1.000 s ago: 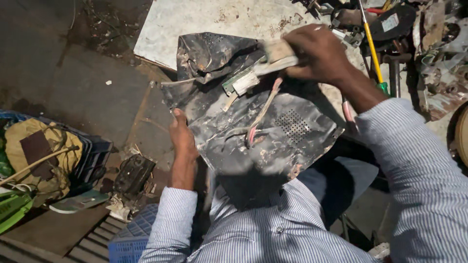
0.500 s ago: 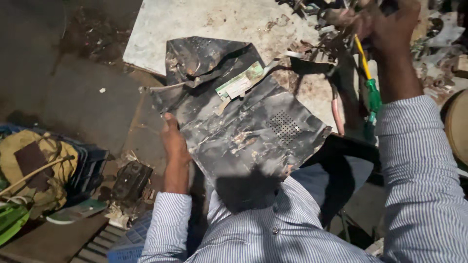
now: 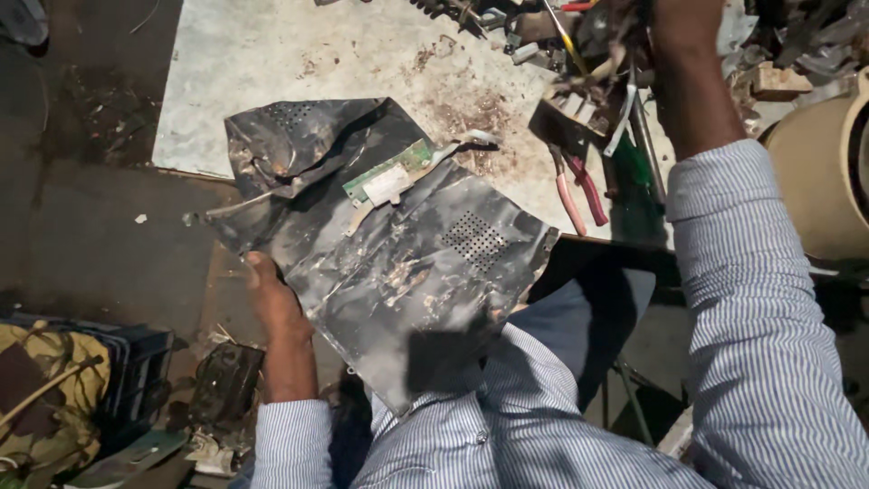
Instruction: The person disassembles a damaged electronic device on a cluttered workbench. They use a screwdriver to pry open the casing, remove internal components and wires, and set the parts aside.
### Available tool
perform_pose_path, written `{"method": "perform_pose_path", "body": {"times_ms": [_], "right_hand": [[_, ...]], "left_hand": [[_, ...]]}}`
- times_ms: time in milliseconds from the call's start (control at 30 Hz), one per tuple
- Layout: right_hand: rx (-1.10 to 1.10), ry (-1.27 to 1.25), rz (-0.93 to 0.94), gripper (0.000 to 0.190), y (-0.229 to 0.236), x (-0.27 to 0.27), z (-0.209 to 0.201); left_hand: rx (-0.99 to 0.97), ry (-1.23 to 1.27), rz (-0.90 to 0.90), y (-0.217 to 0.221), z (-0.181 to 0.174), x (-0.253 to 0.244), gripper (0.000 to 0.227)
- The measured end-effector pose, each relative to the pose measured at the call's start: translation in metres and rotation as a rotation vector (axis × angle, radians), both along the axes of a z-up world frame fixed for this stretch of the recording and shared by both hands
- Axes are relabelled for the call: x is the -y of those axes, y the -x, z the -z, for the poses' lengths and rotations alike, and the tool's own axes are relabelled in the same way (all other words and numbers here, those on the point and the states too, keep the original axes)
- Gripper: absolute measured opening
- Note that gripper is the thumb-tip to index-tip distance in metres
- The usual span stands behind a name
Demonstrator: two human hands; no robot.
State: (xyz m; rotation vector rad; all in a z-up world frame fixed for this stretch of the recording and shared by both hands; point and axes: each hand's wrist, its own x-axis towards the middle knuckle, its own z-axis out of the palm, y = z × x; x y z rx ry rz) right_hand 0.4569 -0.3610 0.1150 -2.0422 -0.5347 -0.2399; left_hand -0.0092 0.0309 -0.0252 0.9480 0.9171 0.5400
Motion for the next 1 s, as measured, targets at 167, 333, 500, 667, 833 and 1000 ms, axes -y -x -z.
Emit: {"method": "perform_pose_path", "body": {"times_ms": [167, 333, 500, 667, 833, 1000], "right_hand": [[0.245, 0.395, -0.001, 0.031, 0.027, -0.043, -0.004], [0.393, 0.662, 0.022, 0.042, 0.053, -0.09, 0.004], [0.416, 0.908, 0.042, 0.058, 0.074, -0.115, 0.016], [0.62, 0.932, -0.086, 0.069, 0.107, -0.123, 0.018], [0.551, 0.846, -0.549, 0.055, 0.147, -0.138, 0.03], [0.491, 1.004, -0.597, 0.017, 0.145, -0.142, 0.037]], "left_hand": [[0.049, -0.014, -0.004, 0.004, -0.001, 0.002, 0.076], [0.049, -0.068, 0.012, 0.001, 0.002, 0.001, 0.074], [0.011, -0.022, -0.013, -0.003, -0.004, 0.004, 0.071], [0.067, 0.054, -0.011, 0.0, -0.011, 0.008, 0.068], [-0.035, -0.041, -0.037, 0.003, 0.011, 0.004, 0.07], [-0.169, -0.092, -0.095, 0.001, 0.027, 0.0, 0.073]]}}
